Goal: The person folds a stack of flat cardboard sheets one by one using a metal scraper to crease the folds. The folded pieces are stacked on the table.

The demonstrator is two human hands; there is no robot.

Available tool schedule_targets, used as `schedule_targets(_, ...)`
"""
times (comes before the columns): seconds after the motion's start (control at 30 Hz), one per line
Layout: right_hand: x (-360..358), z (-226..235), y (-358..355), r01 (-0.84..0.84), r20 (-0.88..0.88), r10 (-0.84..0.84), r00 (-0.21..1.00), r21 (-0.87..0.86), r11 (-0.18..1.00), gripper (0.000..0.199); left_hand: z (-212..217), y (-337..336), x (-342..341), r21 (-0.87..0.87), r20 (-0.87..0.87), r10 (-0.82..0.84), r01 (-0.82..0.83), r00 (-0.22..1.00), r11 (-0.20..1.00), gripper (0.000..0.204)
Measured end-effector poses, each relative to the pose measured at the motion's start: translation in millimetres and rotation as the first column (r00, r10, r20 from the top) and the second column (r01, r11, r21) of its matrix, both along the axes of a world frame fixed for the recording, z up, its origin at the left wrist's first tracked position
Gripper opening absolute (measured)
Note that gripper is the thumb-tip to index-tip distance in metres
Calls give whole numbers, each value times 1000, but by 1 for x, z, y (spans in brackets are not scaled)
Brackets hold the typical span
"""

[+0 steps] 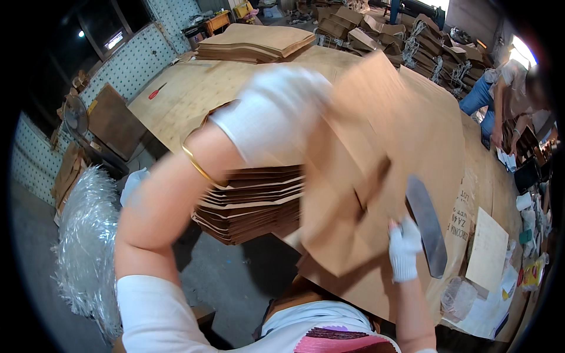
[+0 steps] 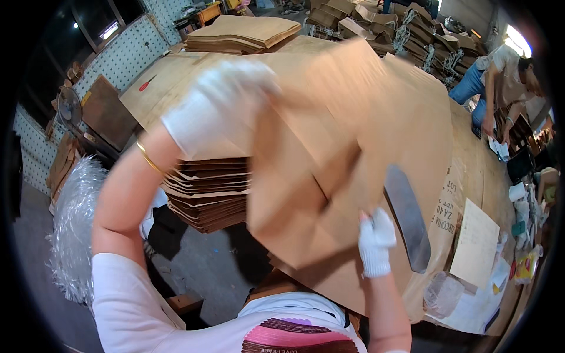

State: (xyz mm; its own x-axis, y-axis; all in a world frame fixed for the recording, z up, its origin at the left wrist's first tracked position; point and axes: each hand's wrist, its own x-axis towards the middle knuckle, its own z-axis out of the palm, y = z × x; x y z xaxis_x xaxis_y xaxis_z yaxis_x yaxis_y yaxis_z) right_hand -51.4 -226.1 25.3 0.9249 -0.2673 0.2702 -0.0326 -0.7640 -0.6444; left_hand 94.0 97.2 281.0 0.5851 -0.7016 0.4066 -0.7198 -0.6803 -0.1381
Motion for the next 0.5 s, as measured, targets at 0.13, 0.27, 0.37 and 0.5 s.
schedule_targets(0.13,117,79,117,-252,118,223,968,456,853,39,40,135,59,-135,-110,572,-583,813,801,17)
schedule_targets(0.27,170,103,195,-380,-71,385,920,80,922,37,-14,250,72,-82,-296,756,-804,584,589,35)
schedule_targets(0.37,161,70,231,-490,-342,462,818,5,872,37,-116,312,54,216,-238,837,-813,494,541,35)
schedule_targets(0.5,137,53,237,-557,-407,487,773,-69,827,34,-206,342,6,-221,-756,460,-843,466,490,30)
